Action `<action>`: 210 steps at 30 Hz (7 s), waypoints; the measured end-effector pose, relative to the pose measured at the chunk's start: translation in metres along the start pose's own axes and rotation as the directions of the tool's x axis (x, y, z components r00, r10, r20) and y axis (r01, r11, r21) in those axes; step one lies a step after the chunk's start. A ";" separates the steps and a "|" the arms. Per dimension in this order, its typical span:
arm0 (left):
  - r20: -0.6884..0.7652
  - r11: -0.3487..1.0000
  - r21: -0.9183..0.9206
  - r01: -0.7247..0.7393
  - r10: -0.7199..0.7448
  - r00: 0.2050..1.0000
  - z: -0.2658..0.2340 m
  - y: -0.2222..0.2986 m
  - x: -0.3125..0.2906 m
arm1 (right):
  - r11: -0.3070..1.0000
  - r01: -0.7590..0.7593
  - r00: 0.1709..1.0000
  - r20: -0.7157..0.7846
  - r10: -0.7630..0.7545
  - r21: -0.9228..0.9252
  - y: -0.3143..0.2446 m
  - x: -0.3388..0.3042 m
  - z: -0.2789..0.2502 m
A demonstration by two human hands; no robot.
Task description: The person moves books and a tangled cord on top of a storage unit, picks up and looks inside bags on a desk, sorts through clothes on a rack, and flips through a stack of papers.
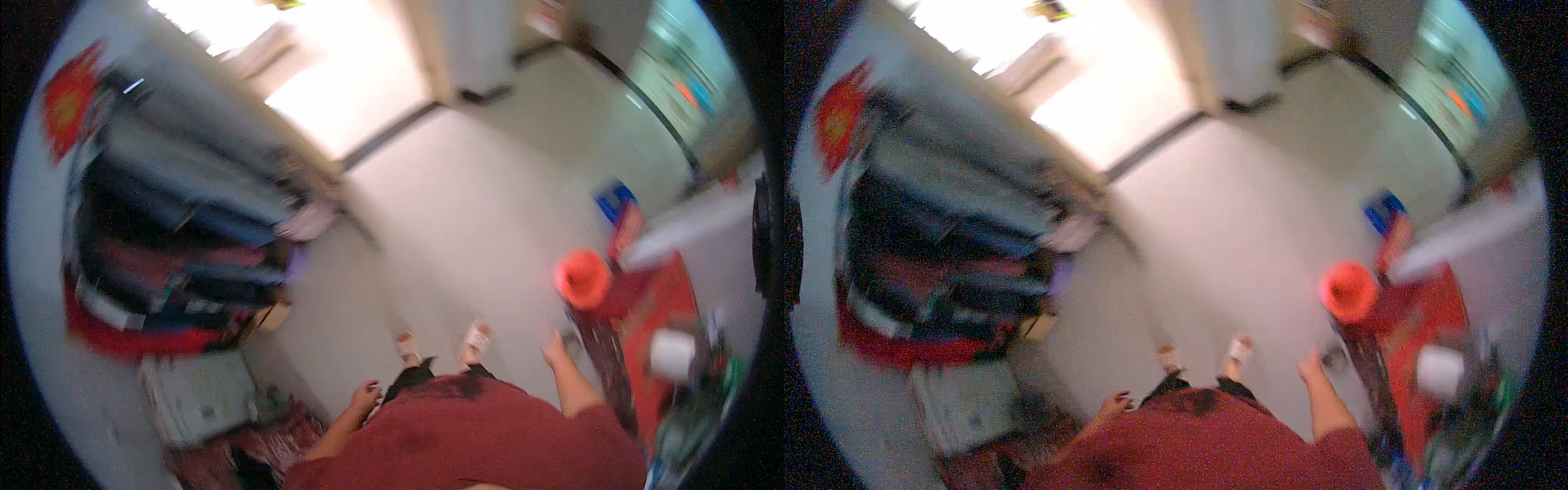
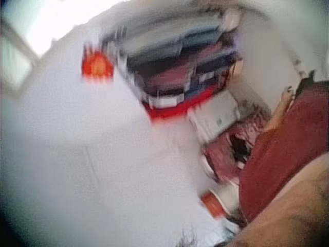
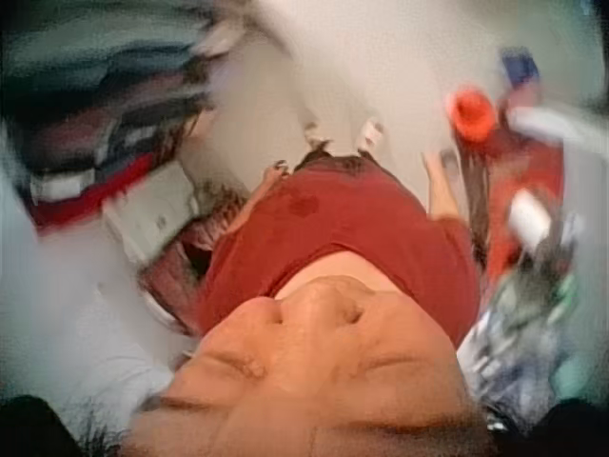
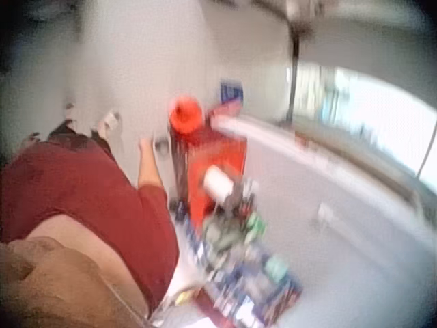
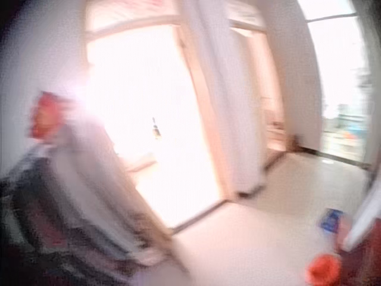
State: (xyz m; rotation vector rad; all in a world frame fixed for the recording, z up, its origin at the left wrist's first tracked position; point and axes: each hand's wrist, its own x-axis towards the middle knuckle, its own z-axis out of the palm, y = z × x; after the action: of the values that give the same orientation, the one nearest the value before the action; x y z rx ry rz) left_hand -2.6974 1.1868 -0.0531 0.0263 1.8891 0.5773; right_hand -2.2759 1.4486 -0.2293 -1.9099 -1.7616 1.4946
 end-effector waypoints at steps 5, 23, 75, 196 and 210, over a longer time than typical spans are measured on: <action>-0.134 1.000 0.003 -0.007 0.007 0.991 -0.006 -0.023 0.011 | 0.883 -0.286 0.908 0.189 0.374 -0.373 -0.060 0.048 -0.006; 0.188 0.928 -0.302 0.217 -0.166 0.968 -0.079 -0.191 0.003 | 0.933 0.017 0.554 0.780 0.290 -0.359 -0.271 -0.035 0.143; -0.443 0.245 0.517 -0.820 0.896 -0.012 -0.830 0.322 -0.069 | 0.294 0.900 0.312 -0.004 -0.950 0.323 -1.129 -0.250 0.514; 0.281 -0.328 0.846 -0.419 0.944 -0.173 -0.801 0.176 -0.006 | 0.538 0.809 0.391 -0.465 -0.794 -0.239 -0.892 -0.213 0.530; 0.292 -0.386 0.781 -0.491 0.921 -0.259 -0.806 0.172 -0.015 | 0.219 0.810 0.325 0.106 -0.940 -0.544 -0.884 -0.254 0.542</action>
State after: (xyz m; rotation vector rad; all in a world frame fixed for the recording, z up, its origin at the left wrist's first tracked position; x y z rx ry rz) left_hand -3.4473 1.0301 0.2511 2.5623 2.1591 0.7819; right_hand -3.2138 1.2419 0.2381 -0.6484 -2.5495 0.3013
